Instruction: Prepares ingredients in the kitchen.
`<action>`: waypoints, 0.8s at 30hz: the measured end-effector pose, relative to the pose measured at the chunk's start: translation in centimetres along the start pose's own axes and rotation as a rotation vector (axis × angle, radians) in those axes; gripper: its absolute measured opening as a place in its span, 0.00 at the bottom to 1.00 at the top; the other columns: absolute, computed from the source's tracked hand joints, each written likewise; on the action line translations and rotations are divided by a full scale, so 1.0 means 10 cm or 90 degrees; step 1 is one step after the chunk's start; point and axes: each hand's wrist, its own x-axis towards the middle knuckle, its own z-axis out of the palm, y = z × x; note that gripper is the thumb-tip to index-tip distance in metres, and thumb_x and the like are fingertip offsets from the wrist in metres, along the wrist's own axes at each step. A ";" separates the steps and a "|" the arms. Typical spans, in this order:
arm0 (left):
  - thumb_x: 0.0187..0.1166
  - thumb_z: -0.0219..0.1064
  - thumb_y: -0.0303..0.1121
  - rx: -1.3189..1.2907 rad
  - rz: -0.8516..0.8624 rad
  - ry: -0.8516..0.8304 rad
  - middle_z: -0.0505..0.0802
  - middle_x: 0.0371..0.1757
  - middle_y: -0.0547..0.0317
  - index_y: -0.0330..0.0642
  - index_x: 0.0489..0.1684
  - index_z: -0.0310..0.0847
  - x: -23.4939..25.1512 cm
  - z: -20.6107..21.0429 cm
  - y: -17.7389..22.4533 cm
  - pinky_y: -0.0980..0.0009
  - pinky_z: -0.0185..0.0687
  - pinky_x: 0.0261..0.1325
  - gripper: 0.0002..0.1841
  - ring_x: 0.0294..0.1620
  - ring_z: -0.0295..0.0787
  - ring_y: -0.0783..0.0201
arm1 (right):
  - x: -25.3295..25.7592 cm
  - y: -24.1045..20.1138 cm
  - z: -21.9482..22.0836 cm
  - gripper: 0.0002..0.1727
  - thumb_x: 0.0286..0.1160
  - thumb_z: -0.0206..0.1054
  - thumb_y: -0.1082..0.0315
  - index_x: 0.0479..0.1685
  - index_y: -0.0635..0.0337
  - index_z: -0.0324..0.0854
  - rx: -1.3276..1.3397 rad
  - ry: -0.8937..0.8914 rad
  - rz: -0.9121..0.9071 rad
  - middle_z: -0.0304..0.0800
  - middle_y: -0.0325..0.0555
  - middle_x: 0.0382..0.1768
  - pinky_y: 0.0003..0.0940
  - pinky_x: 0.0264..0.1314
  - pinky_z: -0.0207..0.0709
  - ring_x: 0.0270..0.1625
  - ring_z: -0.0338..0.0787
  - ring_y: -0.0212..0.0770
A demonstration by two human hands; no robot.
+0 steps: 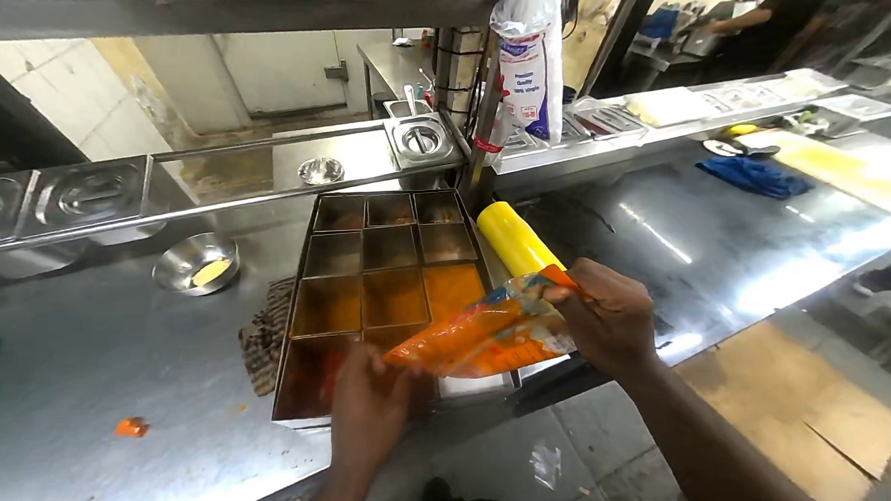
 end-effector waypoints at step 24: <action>0.59 0.82 0.41 -0.045 -0.008 -0.003 0.86 0.33 0.67 0.49 0.35 0.71 -0.08 -0.07 0.00 0.71 0.85 0.41 0.21 0.36 0.86 0.71 | -0.01 -0.01 0.03 0.22 0.85 0.64 0.48 0.27 0.54 0.83 -0.009 -0.009 0.005 0.76 0.29 0.23 0.15 0.26 0.73 0.26 0.77 0.19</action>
